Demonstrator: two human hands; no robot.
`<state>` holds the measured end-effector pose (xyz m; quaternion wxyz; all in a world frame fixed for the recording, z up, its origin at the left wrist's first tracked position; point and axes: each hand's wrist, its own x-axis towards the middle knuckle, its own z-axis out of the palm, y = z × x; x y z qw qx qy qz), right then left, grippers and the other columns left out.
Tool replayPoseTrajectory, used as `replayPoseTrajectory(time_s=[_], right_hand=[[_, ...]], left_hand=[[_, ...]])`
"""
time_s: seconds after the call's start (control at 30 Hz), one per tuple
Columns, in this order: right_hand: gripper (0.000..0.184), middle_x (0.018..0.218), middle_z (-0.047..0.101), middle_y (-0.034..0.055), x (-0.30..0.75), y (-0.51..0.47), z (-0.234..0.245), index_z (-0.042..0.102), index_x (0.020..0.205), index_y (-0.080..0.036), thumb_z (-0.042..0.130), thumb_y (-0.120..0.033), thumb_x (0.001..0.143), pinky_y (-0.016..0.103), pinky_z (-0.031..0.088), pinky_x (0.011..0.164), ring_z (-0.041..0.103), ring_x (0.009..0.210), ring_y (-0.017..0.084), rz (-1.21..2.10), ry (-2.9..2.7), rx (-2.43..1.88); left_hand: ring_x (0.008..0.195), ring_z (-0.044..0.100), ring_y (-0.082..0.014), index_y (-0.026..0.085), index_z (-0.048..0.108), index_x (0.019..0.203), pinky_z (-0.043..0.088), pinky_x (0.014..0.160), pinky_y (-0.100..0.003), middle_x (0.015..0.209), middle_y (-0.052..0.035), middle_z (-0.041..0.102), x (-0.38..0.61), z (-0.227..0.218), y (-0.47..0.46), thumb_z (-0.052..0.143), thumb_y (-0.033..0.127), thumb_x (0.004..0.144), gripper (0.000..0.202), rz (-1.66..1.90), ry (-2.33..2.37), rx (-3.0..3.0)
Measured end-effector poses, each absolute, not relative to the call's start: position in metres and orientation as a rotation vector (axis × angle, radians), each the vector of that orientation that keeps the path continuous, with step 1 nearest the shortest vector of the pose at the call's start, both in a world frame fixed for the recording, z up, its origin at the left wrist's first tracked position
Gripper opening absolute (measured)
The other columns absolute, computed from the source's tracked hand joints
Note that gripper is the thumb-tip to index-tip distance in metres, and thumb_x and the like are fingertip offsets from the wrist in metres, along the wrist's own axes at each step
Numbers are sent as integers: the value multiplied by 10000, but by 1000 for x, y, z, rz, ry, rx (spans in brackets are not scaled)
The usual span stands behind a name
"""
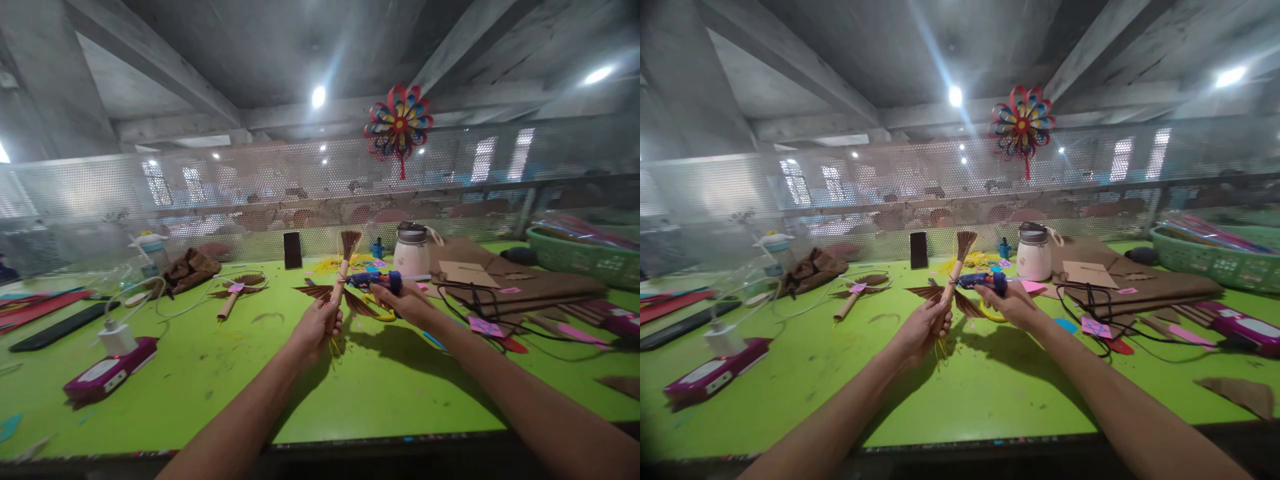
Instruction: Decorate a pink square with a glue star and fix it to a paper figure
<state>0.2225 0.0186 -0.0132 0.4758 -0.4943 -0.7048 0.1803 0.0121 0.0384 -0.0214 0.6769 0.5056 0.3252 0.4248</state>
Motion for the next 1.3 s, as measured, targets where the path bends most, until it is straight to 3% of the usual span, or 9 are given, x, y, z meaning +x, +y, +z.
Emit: replayPoseTrajectory(time_s=[0.73, 1.0, 1.3], right_hand=[[373, 519, 441, -11, 221, 9, -4, 560, 591, -198, 534, -527, 766, 268, 367, 486, 389, 506, 120, 441, -1719, -1155], [350, 603, 545, 11, 220, 13, -15, 631, 700, -174, 550, -506, 777, 282, 408, 535, 463, 561, 136, 451, -1763, -1217], [430, 513, 493, 4, 232, 10, -4, 588, 613, -169, 519, -550, 800, 248, 354, 436, 425, 485, 112, 376, -1637, -1218]], left_hand=[[499, 456, -54, 166, 481, 885, 328, 446, -144, 635, 16, 509, 11, -20, 39, 571, 252, 840, 133, 962, 687, 1109], [492, 450, -49, 164, 474, 860, 328, 446, -143, 627, 20, 505, 12, -20, 39, 577, 265, 841, 146, 957, 702, 1114], [484, 454, -52, 162, 465, 856, 327, 438, -145, 625, 17, 510, 9, -13, 36, 541, 207, 854, 89, 983, 696, 1073]])
